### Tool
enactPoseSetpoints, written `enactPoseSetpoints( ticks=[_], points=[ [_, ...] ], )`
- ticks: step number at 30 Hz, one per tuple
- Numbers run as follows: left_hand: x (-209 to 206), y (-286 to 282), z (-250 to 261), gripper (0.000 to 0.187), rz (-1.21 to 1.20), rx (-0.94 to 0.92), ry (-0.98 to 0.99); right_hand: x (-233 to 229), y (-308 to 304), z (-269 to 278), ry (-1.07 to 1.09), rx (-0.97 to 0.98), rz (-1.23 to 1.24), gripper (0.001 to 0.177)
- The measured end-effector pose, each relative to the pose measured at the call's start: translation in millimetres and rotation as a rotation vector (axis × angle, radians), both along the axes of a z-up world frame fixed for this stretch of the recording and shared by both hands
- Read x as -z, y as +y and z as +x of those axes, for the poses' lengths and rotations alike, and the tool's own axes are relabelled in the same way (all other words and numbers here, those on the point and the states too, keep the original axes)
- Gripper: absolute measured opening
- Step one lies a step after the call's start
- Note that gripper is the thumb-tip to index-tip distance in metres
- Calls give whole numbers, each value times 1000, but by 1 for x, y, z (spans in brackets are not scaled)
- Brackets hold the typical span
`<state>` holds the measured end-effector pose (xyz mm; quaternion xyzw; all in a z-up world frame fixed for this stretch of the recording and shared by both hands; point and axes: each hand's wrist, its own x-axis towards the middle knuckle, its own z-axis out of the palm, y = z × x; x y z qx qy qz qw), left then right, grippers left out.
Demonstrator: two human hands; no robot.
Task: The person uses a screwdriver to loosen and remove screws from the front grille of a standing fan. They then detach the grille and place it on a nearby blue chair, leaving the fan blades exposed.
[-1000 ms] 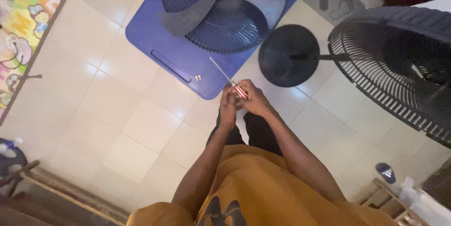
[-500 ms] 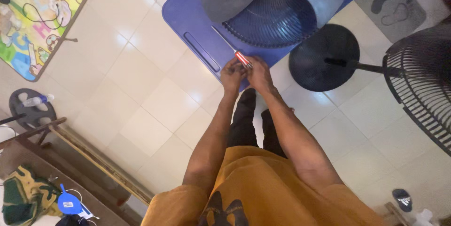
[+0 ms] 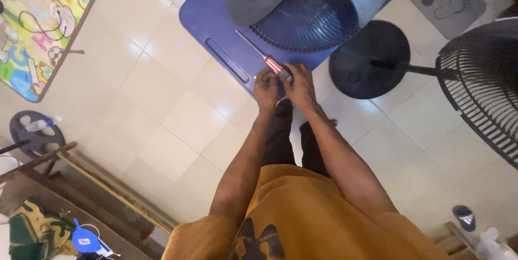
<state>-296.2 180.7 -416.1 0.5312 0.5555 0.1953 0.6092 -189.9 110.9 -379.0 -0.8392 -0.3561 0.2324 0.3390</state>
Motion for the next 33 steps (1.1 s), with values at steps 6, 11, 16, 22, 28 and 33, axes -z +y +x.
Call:
enactPoseSetpoints(
  ticks=[6, 11, 16, 22, 28, 33],
  points=[
    [-88, -28, 24, 28, 130, -23, -158, -40, -100, 22, 238, 195, -72, 43],
    [-143, -78, 76, 34, -1, 219, -291, -76, -221, 44, 263, 581, -131, 38],
    [-174, -131, 130, 37, 63, 480, -445, -126, -336, 46, 504, 1107, 218, 40],
    [-204, -150, 190, 41, 298, 516, -597, -181, -418, 32, 352, 1469, 607, 39],
    [-237, -126, 234, 47, 450, 497, -620, -212, -465, 56, 71, 1582, 725, 68],
    [-235, -100, 269, 56, 490, 704, -684, -211, -493, 99, 20, 1392, 766, 89]
  ],
)
